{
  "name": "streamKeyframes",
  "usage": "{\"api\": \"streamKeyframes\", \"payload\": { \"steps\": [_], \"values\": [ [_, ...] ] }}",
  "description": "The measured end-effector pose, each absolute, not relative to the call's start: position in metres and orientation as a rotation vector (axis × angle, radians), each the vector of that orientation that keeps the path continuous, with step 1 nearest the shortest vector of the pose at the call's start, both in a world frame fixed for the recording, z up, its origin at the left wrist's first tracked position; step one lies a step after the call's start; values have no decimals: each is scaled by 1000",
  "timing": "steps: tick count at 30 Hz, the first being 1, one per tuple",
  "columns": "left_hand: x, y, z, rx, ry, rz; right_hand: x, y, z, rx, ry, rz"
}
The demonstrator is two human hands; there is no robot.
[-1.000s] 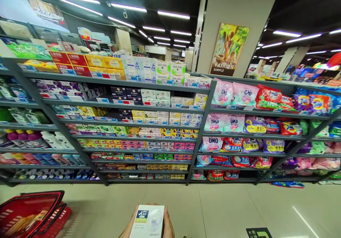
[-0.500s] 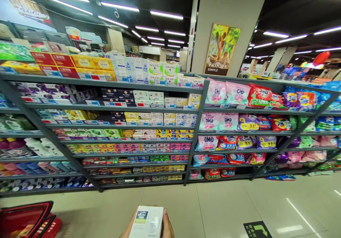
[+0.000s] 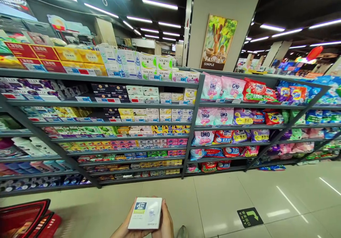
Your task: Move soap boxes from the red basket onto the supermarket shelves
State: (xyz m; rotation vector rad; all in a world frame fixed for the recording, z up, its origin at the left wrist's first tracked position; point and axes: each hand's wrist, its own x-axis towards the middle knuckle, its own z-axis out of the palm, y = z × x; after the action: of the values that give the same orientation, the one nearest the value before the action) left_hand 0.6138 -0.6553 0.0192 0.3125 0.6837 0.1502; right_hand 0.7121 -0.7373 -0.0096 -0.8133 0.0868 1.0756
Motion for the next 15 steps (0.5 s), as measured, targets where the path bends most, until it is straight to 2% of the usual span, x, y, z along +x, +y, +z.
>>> {"api": "streamKeyframes", "payload": {
  "steps": [15],
  "values": [
    [603,-646,17,386,612,153,699,-738,-29,-684,125,1038]
  ]
}}
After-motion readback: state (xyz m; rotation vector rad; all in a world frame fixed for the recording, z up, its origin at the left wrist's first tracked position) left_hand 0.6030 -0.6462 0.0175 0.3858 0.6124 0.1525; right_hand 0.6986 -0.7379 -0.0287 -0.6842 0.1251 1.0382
